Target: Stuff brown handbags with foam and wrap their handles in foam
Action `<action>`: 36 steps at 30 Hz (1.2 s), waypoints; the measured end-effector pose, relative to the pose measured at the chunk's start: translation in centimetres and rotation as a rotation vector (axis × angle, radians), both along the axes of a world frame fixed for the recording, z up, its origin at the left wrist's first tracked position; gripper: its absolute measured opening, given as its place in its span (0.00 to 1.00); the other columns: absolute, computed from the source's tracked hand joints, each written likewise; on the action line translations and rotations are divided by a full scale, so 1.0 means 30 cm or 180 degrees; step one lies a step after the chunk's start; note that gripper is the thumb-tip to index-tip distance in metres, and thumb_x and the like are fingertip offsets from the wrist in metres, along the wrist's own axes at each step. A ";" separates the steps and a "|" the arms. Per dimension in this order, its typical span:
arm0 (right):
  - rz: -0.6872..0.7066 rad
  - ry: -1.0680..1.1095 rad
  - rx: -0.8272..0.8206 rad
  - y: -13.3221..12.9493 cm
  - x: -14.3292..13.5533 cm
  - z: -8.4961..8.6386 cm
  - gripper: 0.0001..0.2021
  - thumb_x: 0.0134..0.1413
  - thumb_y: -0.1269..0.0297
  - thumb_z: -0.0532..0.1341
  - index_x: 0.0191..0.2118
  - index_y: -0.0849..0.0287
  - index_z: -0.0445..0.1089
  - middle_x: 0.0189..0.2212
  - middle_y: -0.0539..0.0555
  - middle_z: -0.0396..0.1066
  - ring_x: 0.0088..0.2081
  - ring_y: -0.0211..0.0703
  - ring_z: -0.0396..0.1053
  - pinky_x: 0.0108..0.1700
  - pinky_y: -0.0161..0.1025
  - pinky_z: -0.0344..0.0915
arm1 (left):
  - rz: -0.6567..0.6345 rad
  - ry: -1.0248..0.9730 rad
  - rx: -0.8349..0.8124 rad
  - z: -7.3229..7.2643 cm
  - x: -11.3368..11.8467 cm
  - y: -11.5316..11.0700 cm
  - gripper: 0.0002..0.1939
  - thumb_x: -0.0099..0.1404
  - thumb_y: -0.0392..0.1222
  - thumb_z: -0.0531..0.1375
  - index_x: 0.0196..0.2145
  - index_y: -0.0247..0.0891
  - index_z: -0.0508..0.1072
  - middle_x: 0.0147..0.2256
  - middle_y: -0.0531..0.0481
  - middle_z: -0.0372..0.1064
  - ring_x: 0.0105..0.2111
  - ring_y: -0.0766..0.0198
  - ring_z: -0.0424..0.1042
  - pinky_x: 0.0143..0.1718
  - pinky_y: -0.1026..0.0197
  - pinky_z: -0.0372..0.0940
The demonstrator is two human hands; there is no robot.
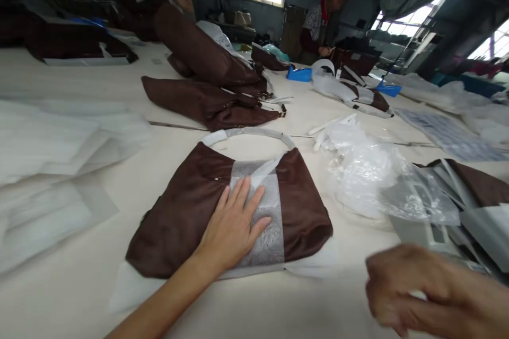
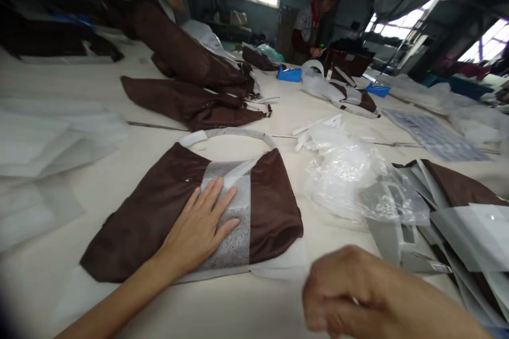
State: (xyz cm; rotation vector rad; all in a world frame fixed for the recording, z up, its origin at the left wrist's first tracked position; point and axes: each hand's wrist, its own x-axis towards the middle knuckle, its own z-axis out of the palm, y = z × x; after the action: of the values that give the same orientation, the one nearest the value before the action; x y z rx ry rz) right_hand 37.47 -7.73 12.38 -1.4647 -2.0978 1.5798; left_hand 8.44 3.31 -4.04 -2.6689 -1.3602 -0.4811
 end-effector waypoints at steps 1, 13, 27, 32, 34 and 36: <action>0.0364 -0.0011 -0.0114 0.107 -0.055 0.009 0.13 0.65 0.58 0.57 0.33 0.58 0.74 0.29 0.52 0.71 0.31 0.39 0.68 0.35 0.33 0.64 | 0.0001 -0.0038 -0.0005 -0.001 0.000 -0.003 0.33 0.71 0.59 0.50 0.66 0.38 0.59 0.67 0.31 0.50 0.67 0.42 0.52 0.63 0.39 0.54; 0.2065 -0.2518 0.0842 0.797 -0.430 -0.103 0.04 0.49 0.73 0.62 0.27 0.58 0.71 0.18 0.44 0.63 0.21 0.34 0.56 0.25 0.33 0.50 | -0.0014 -0.0340 0.0018 -0.031 0.000 -0.006 0.34 0.68 0.59 0.54 0.66 0.38 0.59 0.67 0.30 0.51 0.66 0.41 0.52 0.62 0.38 0.55; 0.0364 -0.2794 0.2345 0.793 -0.326 -0.203 0.18 0.66 0.56 0.57 0.51 0.65 0.71 0.46 0.65 0.74 0.47 0.53 0.72 0.47 0.42 0.66 | -0.0045 -0.0417 0.0003 -0.034 -0.002 -0.012 0.34 0.68 0.59 0.54 0.65 0.36 0.59 0.66 0.31 0.53 0.66 0.41 0.53 0.62 0.39 0.54; 0.0312 -0.1523 0.3208 0.470 -0.312 -0.370 0.30 0.69 0.50 0.49 0.68 0.65 0.54 0.66 0.65 0.56 0.68 0.57 0.50 0.67 0.56 0.49 | -0.0065 -0.0355 0.0215 -0.046 -0.008 -0.011 0.35 0.69 0.58 0.53 0.67 0.36 0.56 0.67 0.34 0.52 0.66 0.44 0.53 0.62 0.41 0.55; 0.0430 -0.1400 0.3032 0.405 -0.326 -0.457 0.32 0.68 0.49 0.50 0.70 0.63 0.49 0.68 0.64 0.52 0.69 0.56 0.49 0.68 0.58 0.48 | -0.0118 -0.0280 0.0441 -0.055 -0.016 -0.007 0.36 0.70 0.56 0.52 0.68 0.34 0.53 0.67 0.37 0.51 0.67 0.47 0.52 0.62 0.43 0.55; 0.0404 -0.1328 0.2933 0.394 -0.337 -0.511 0.33 0.68 0.49 0.50 0.71 0.62 0.47 0.68 0.64 0.51 0.68 0.57 0.50 0.68 0.60 0.48 | -0.0170 -0.0147 0.0690 -0.062 -0.032 0.001 0.36 0.70 0.54 0.52 0.68 0.31 0.51 0.67 0.38 0.51 0.67 0.49 0.52 0.62 0.45 0.57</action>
State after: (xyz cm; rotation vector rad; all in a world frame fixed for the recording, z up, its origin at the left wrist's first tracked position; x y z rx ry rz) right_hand 27.36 4.08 -2.94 -1.3490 -2.6029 0.1703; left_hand 7.50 3.34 -5.88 -2.5370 -1.1757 -0.6594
